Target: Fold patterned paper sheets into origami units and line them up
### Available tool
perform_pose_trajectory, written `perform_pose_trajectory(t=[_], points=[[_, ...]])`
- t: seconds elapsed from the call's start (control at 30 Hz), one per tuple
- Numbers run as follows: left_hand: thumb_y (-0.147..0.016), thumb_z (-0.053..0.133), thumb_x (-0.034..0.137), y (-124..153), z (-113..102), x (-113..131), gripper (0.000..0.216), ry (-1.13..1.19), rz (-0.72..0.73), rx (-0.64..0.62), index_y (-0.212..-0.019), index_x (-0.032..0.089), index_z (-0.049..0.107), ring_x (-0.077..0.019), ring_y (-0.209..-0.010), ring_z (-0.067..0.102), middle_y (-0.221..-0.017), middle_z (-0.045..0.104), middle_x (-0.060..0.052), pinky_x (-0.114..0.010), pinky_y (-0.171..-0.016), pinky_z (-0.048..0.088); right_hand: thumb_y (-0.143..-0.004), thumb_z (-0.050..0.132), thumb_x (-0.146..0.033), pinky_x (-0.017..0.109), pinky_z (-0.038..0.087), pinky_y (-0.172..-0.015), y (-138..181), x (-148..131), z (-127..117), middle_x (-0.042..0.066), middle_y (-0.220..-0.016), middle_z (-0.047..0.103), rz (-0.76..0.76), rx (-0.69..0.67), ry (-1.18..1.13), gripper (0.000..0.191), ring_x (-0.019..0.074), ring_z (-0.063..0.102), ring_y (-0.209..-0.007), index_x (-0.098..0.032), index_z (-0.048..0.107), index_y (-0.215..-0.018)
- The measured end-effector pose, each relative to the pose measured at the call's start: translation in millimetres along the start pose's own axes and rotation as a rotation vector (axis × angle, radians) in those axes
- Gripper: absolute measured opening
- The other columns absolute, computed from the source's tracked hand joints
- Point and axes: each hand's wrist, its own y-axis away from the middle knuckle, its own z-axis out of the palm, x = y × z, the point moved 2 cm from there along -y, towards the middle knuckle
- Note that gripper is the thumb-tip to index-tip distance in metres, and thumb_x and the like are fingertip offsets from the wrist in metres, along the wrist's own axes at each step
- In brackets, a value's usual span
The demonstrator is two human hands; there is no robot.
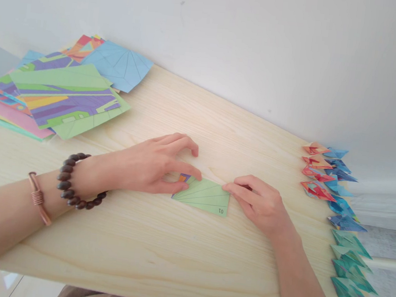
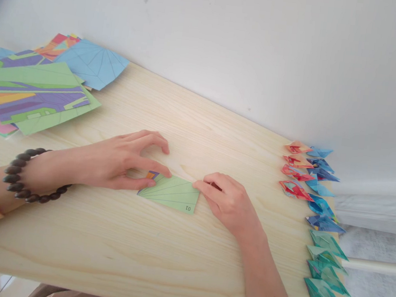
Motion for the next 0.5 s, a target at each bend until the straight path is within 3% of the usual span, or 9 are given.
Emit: perform_pose_trajectory(t=[0.5], points=[[-0.084, 0.052, 0.033, -0.1, -2.5, -2.3, 0.027, 0.023, -0.019, -0.023, -0.109, 0.033, 0.060, -0.0215, -0.105, 0.045, -0.119, 0.042, -0.005, -0.036, -0.095, 0.037, -0.082, 0.052, -0.008, 0.026, 0.046, -0.067, 7.9, 0.6, -7.9, 0.005, -0.086, 0.062, 0.030, -0.033, -0.049, 0.023, 0.0126, 0.056, -0.075, -0.020, 0.065, -0.096]])
